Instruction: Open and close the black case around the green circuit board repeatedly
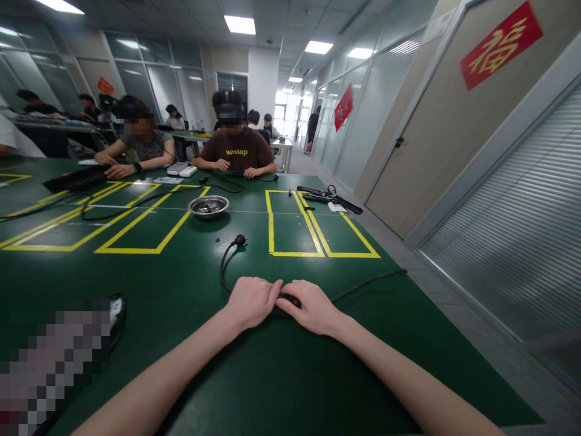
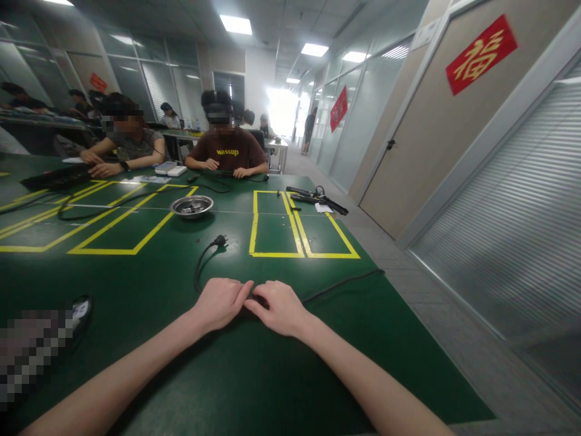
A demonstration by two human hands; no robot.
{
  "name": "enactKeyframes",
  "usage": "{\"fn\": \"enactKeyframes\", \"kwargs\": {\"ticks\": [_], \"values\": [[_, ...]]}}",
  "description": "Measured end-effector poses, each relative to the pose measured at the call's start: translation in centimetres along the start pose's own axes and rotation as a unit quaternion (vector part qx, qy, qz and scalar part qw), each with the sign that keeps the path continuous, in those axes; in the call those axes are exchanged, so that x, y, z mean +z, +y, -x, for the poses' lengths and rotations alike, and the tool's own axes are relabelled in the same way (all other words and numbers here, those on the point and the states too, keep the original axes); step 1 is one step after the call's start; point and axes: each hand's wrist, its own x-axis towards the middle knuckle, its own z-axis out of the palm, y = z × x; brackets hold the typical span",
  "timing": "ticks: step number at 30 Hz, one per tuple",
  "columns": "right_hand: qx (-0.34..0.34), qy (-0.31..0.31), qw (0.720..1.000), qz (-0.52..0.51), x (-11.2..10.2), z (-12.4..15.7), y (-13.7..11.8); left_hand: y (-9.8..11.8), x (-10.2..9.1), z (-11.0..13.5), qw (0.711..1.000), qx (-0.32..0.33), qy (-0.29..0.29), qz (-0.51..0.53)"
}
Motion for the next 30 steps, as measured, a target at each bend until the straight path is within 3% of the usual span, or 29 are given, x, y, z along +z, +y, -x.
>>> {"fn": "enactKeyframes", "kwargs": {"ticks": [4,10,16,24,30], "values": [[0.002,-0.005,0.999,-0.045,-0.4,0.0,-0.2,0.2,0.0,0.0,1.0,-0.002,-0.007,-0.012],[-0.001,0.039,0.999,-0.015,-0.5,0.0,0.1,-0.3,-0.5,0.2,0.998,-0.045,0.003,0.039],[0.042,-0.016,0.99,-0.135,-1.0,0.1,0.0,-0.8,-0.3,0.3,0.997,-0.075,-0.012,0.023],[-0.001,0.043,0.997,-0.061,-1.1,0.3,-0.2,-0.2,-0.4,0.5,0.995,-0.051,0.044,0.073],[-0.025,0.019,0.981,-0.193,-0.8,0.1,0.3,0.2,-0.6,0.2,0.993,-0.114,0.009,0.015]]}}
